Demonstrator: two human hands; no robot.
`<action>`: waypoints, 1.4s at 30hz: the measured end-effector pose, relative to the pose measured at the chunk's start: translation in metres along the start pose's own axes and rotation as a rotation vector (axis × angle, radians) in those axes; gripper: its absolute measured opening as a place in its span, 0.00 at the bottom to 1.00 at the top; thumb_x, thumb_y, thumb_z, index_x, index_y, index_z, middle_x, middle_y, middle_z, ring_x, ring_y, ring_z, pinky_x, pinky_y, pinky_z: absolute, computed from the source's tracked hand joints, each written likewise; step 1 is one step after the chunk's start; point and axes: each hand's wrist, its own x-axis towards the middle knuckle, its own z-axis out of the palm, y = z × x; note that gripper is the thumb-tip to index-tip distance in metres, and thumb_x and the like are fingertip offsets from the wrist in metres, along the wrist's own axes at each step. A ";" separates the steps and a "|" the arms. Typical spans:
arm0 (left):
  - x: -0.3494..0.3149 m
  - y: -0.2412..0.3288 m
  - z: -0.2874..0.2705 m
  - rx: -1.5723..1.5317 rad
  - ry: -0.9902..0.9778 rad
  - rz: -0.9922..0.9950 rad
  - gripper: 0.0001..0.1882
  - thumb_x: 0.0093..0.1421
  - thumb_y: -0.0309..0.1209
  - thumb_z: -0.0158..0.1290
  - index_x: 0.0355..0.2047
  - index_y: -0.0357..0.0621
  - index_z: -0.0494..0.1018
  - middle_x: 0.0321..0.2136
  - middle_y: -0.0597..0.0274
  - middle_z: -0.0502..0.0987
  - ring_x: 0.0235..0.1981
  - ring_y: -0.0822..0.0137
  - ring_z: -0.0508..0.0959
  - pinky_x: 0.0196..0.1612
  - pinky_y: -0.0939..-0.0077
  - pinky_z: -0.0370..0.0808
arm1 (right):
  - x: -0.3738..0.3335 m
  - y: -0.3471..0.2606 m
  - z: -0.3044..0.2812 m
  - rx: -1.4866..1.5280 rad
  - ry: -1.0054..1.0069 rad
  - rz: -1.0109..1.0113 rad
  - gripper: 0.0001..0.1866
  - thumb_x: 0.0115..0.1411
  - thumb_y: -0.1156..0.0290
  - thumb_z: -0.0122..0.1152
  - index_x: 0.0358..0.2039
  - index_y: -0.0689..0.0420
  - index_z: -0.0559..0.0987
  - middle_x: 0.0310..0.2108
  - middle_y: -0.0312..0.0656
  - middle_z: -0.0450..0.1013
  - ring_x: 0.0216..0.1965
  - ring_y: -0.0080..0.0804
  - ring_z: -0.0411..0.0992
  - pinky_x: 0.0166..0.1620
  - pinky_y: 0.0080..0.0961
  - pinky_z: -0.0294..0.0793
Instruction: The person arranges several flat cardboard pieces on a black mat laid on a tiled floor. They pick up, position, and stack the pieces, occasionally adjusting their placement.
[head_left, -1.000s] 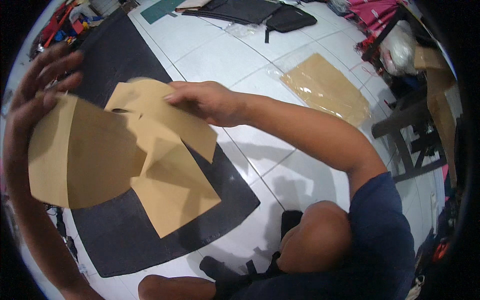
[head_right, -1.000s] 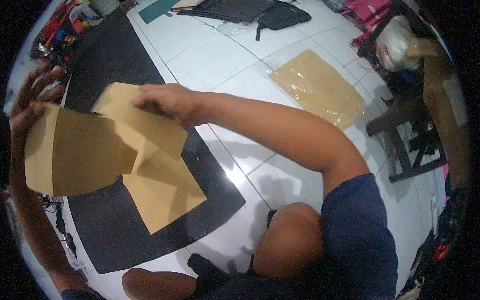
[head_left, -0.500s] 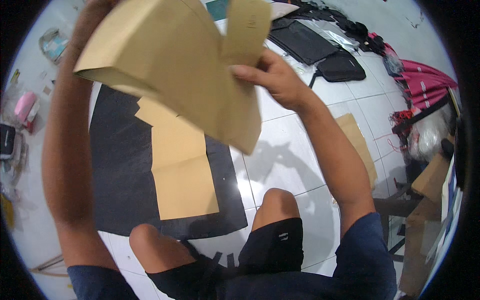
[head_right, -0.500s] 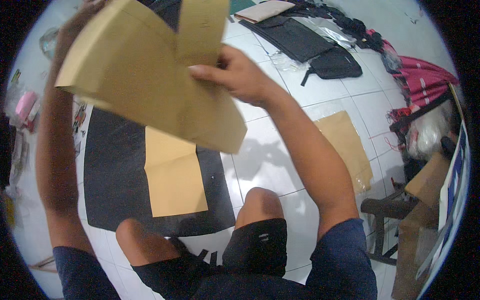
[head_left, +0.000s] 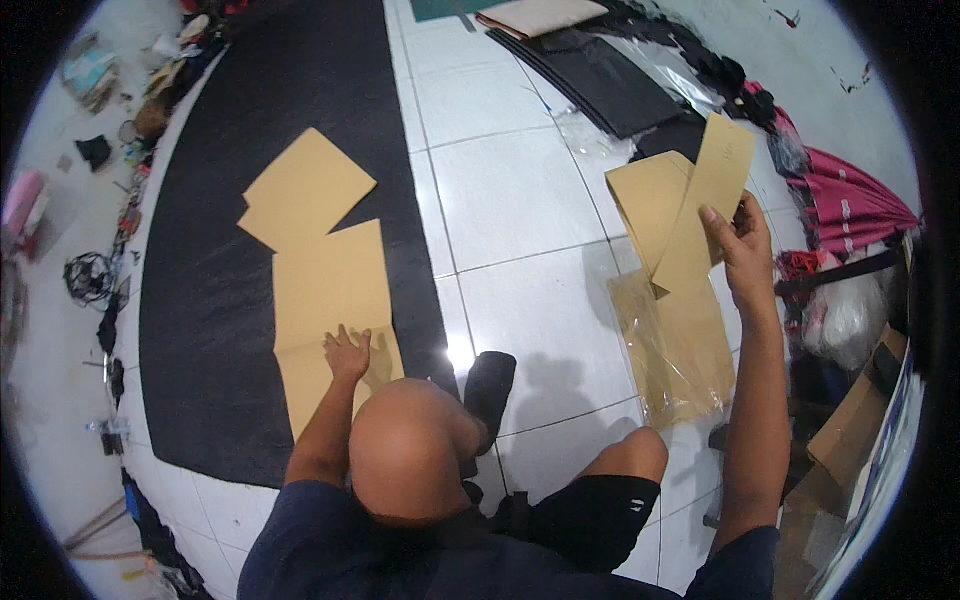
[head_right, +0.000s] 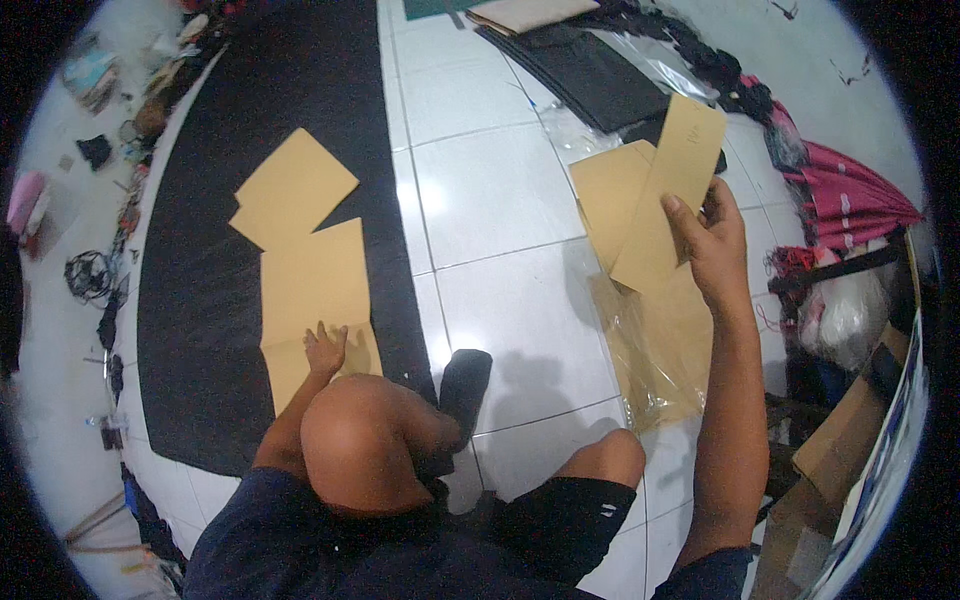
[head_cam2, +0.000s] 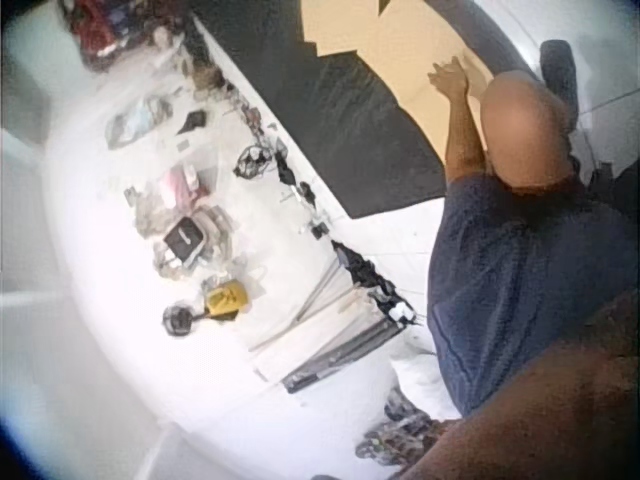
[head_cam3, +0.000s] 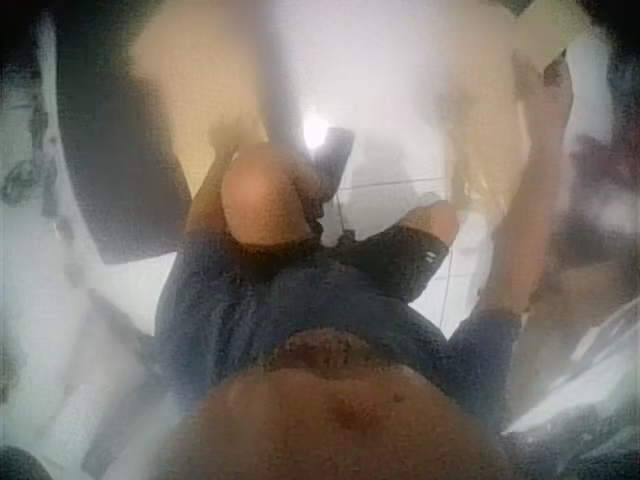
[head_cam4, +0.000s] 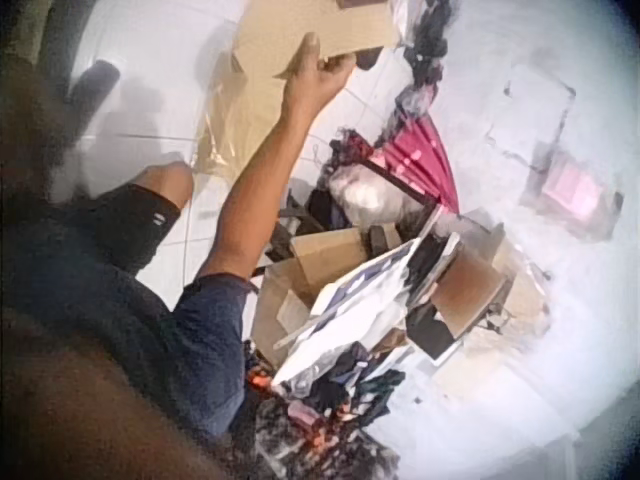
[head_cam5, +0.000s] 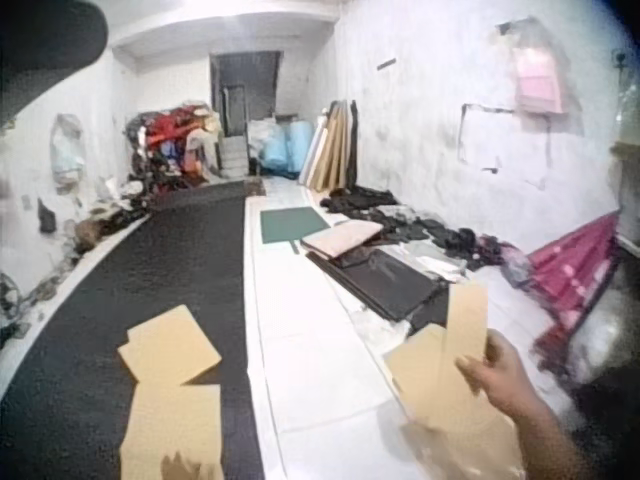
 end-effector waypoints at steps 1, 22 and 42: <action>-0.007 0.008 0.012 0.059 0.031 -0.034 0.46 0.64 0.61 0.41 0.68 0.34 0.50 0.67 0.30 0.47 0.70 0.39 0.46 0.70 0.49 0.44 | -0.002 0.003 -0.006 -0.028 0.008 0.030 0.24 0.61 0.68 0.64 0.54 0.64 0.71 0.48 0.43 0.74 0.48 0.28 0.72 0.53 0.25 0.69; 0.004 0.016 0.067 -0.050 0.149 -0.183 0.45 0.60 0.52 0.48 0.69 0.39 0.45 0.69 0.36 0.40 0.71 0.41 0.39 0.70 0.47 0.35 | 0.314 -0.142 0.325 -0.324 -0.439 -0.153 0.29 0.63 0.63 0.62 0.60 0.64 0.67 0.52 0.47 0.72 0.51 0.29 0.72 0.56 0.26 0.69; -0.001 -0.003 0.087 -0.092 0.131 -0.216 0.45 0.59 0.52 0.55 0.66 0.34 0.54 0.67 0.34 0.49 0.70 0.38 0.48 0.69 0.43 0.43 | 0.395 -0.100 0.624 -0.035 -1.200 -0.255 0.37 0.60 0.69 0.61 0.67 0.63 0.57 0.51 0.49 0.73 0.46 0.30 0.75 0.52 0.25 0.73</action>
